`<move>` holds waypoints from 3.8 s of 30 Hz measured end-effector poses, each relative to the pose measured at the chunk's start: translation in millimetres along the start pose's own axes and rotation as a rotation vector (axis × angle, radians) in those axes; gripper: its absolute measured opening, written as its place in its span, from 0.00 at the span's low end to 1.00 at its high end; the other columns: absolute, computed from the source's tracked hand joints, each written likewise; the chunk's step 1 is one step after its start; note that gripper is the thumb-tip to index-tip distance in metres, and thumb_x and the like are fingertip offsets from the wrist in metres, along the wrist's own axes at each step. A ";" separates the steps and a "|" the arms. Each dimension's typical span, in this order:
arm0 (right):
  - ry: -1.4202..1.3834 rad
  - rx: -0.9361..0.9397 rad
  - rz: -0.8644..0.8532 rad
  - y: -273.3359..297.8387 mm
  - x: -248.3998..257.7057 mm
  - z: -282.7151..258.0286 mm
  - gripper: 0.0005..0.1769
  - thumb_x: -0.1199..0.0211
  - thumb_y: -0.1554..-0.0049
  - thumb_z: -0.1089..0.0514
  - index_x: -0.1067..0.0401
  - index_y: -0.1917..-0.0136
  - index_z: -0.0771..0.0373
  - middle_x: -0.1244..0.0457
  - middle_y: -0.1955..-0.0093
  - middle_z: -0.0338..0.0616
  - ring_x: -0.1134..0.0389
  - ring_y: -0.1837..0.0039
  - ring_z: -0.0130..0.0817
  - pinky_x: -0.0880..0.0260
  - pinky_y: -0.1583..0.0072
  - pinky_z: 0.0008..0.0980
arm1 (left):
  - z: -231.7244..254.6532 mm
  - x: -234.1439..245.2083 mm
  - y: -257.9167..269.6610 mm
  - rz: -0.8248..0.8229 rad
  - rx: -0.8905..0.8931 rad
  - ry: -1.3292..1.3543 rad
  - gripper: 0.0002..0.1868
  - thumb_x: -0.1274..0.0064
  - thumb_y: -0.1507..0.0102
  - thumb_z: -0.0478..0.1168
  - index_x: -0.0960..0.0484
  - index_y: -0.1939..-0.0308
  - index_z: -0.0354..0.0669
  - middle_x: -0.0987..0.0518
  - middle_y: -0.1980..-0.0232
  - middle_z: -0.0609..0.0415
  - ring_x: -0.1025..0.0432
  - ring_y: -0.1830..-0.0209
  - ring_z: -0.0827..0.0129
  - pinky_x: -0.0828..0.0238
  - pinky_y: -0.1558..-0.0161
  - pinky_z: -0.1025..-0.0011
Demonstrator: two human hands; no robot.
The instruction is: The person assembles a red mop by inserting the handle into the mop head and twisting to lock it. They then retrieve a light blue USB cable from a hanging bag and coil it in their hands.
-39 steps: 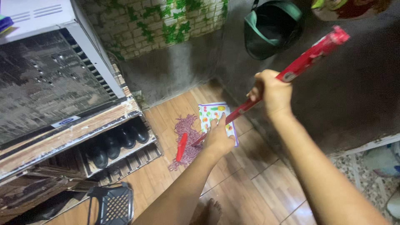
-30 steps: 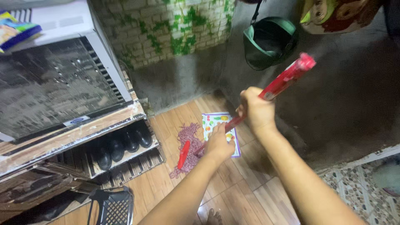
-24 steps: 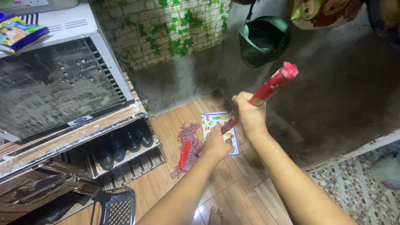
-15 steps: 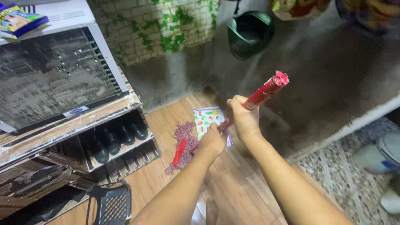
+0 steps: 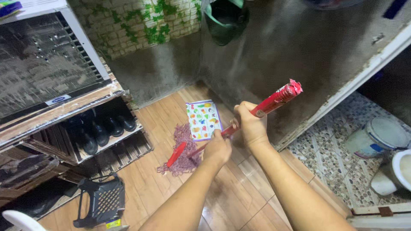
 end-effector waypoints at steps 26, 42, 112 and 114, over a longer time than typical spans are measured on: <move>-0.200 0.172 -0.076 75.0 118.3 -113.6 0.19 0.46 0.43 0.63 0.44 0.75 0.58 0.50 0.78 0.39 0.49 0.76 0.30 0.37 0.64 0.36 | 107.4 -84.4 109.8 0.443 -0.187 0.284 0.12 0.46 0.39 0.34 0.24 0.52 0.45 0.25 0.51 0.40 0.30 0.48 0.41 0.35 0.46 0.50; -0.206 0.252 -0.057 75.7 78.3 -141.2 0.17 0.45 0.46 0.62 0.43 0.74 0.58 0.49 0.77 0.38 0.47 0.77 0.31 0.35 0.66 0.39 | 114.0 -31.5 121.2 0.534 -0.292 0.251 0.14 0.46 0.40 0.33 0.26 0.51 0.41 0.26 0.52 0.39 0.32 0.49 0.39 0.37 0.45 0.49; -0.012 0.090 -0.714 57.3 -20.2 -136.8 0.13 0.49 0.49 0.67 0.43 0.75 0.61 0.47 0.77 0.40 0.50 0.75 0.28 0.47 0.67 0.32 | 73.9 35.1 120.3 0.807 -0.237 0.227 0.13 0.41 0.41 0.33 0.26 0.55 0.45 0.26 0.55 0.46 0.30 0.51 0.46 0.32 0.52 0.51; 0.021 0.067 -0.686 60.0 -17.8 -132.2 0.13 0.48 0.50 0.67 0.40 0.75 0.61 0.47 0.77 0.39 0.50 0.75 0.28 0.46 0.67 0.32 | 72.8 34.9 122.7 0.832 -0.251 0.211 0.15 0.41 0.43 0.32 0.26 0.55 0.45 0.26 0.55 0.46 0.30 0.51 0.45 0.32 0.52 0.50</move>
Point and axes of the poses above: each hand's wrist, its own y-axis away from the middle knuckle, its own x-axis out of the back of the hand, z = x × y, the point moved 2 cm from there along -y, towards the middle knuckle
